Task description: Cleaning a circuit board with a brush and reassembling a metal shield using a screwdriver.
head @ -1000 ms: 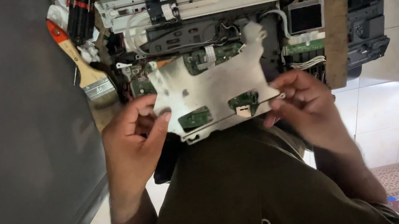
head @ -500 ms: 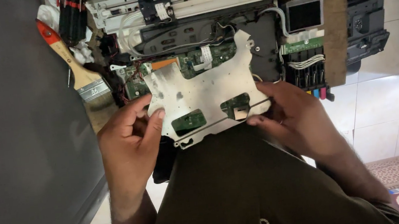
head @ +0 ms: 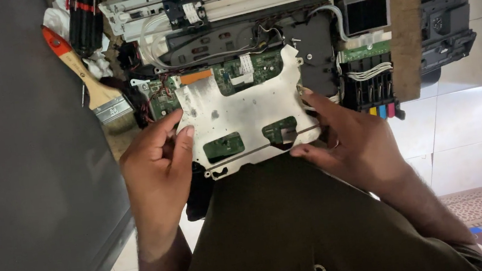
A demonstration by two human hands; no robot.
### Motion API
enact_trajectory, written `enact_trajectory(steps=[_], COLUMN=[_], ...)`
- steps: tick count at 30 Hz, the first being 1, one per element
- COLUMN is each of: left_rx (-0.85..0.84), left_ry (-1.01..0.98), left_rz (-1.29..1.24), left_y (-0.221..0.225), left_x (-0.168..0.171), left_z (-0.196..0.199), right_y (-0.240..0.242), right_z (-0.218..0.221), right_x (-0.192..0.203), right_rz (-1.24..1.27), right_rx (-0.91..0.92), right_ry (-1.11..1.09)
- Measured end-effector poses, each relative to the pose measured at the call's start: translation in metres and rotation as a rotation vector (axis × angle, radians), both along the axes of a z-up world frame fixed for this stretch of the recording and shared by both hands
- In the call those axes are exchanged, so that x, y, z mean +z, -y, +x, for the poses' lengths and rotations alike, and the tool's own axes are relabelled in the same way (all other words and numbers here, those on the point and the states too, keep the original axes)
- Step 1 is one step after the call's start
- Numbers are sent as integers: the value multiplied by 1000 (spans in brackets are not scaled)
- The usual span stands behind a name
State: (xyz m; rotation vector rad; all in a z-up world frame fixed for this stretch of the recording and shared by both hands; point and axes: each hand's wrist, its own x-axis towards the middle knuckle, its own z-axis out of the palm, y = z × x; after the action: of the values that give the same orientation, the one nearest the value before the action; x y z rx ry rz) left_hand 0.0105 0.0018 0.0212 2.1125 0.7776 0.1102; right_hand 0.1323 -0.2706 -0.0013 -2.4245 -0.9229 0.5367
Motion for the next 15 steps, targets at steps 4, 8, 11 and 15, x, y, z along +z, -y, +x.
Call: enact_trajectory(steps=[4,8,11,15], left_rx=[-15,8,30,22], left_ry=[-21,-15,-39,-40], left_rz=[4,-14,-74,-75], left_y=[-1,-1,-2,-4], left_x=[-1,0,4,1], left_z=[0,-2,-1,0], right_y=[3,0,-3,-3], right_z=[-1,0,1,2], right_x=[-1,-1,3,0], right_rz=[94,69,117,112], right_rx=[131,157,187,191], right_ry=[149,242,279,306])
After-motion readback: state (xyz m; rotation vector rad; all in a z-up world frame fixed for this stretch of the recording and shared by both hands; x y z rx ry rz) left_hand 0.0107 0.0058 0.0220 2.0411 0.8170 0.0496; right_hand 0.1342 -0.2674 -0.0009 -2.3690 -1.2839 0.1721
